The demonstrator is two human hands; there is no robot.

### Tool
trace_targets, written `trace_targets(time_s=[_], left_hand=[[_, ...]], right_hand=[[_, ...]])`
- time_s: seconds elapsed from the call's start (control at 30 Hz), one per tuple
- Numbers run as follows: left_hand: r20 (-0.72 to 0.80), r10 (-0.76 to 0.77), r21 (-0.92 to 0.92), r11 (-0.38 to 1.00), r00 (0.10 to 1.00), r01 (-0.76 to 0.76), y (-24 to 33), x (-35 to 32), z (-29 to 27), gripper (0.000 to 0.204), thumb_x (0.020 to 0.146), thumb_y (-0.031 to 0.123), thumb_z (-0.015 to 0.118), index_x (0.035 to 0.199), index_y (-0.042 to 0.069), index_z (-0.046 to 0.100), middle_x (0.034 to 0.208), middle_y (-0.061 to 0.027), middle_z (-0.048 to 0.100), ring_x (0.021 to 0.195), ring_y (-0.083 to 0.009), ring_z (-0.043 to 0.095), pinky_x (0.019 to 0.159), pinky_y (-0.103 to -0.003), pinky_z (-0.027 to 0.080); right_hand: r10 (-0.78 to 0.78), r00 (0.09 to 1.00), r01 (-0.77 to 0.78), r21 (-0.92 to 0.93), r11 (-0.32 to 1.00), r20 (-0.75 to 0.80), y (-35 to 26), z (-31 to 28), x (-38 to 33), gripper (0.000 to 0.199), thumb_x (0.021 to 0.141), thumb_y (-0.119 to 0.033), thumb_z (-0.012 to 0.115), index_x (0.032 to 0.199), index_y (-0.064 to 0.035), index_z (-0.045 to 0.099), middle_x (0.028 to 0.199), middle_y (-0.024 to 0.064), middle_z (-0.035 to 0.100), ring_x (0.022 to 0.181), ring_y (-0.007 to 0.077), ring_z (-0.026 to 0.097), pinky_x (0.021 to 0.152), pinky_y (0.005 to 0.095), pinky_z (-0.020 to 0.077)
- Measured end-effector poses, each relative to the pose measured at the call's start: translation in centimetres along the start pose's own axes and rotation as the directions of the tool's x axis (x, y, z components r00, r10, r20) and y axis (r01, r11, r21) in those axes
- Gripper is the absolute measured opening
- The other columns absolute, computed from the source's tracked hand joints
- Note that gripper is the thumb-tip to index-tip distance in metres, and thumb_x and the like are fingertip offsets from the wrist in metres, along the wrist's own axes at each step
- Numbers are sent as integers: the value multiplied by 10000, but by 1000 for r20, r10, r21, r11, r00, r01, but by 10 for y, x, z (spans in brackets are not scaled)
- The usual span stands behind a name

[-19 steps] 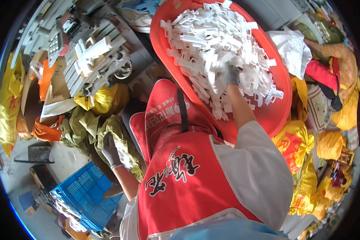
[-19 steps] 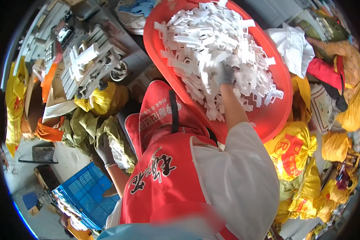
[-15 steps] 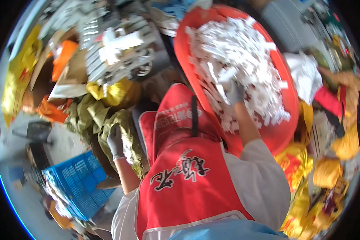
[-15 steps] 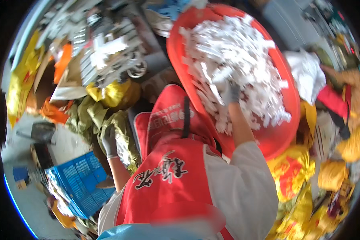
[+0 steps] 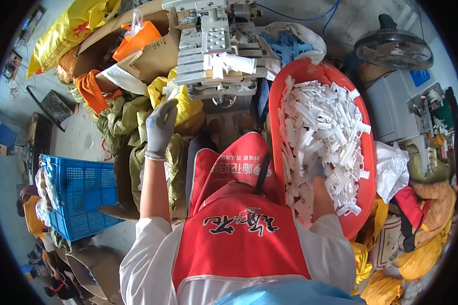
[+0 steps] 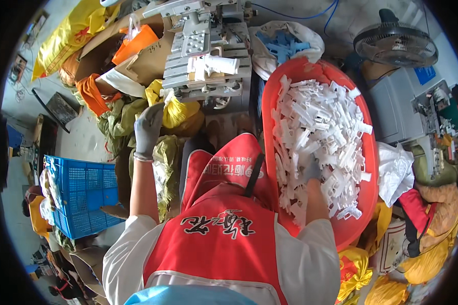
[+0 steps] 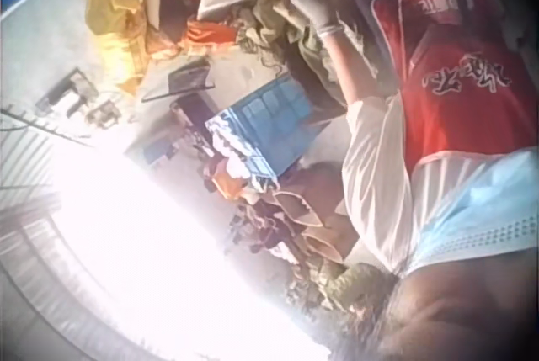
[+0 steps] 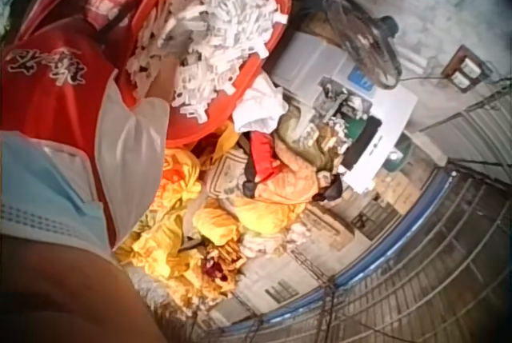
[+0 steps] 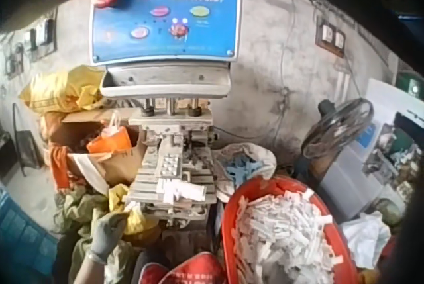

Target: The person prints markings on plastic toy gun pieces using a printing machine, placing them from a basin onto the machine and into a woven sack. The person then folds closed the top of the filled woven sack before printing on more toy gun pieces.

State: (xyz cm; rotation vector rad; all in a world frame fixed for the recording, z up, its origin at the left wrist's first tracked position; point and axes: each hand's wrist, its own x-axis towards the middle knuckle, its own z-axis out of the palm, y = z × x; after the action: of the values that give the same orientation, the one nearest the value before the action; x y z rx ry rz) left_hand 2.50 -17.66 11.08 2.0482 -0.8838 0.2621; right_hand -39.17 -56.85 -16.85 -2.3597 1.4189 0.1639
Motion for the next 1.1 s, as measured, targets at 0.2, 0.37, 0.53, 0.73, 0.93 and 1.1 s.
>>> trace_targets(time_s=[0.2,0.37,0.53,0.73,0.93,1.1], left_hand=[[-39,241,24,970,970,-240,29,55,12,200,901,104,657,1083,44,715,1074,-144,719,996,-315,688,869,-370,534],[57,407,84,908,912,-410,30,105,36,314,873,129,707,1170,34,671,1090,-165,706,1011,-327,690,878,-378,533],[341,224,-40,974,913,-223,31,138,48,334,822,87,724,1147,68,651,1040,-139,704,935,-289,679,847,-369,534],[58,266,-249,937,962,-244,19,116,36,266,850,36,689,1113,20,655,1079,-131,720,991,-219,704,876,-326,536],[-223,-53,-150,989,973,20,-44,42,-4,246,909,154,710,1126,47,671,1108,-81,727,978,-161,699,840,-291,543],[-273,-225,-37,974,935,224,-94,-50,-40,235,934,182,701,1125,47,673,1042,-70,727,889,-126,674,803,-279,532]], right_hand=[[-10,963,19,30,999,-268,-13,-10,-20,710,806,-113,660,1460,-142,385,1241,221,535,1143,413,575,944,486,493],[-138,920,150,3,989,-367,-6,-78,-32,688,843,-144,644,1480,-140,383,1259,227,547,1150,415,564,968,488,477],[-275,856,438,330,836,-437,-43,-155,-36,539,946,-86,565,1462,-24,422,1446,184,499,1329,303,487,1100,381,389],[-328,846,530,726,438,-420,-182,-206,-32,457,1005,-75,486,1452,8,441,1432,99,509,1294,188,491,1096,303,361],[-688,341,937,292,192,-640,-337,-227,-4,499,883,37,612,1364,-74,538,1226,125,593,1100,249,595,975,367,473],[-862,241,968,48,246,-445,-395,-236,7,484,870,-44,639,1334,-172,585,1221,137,589,1097,325,596,954,402,492]])
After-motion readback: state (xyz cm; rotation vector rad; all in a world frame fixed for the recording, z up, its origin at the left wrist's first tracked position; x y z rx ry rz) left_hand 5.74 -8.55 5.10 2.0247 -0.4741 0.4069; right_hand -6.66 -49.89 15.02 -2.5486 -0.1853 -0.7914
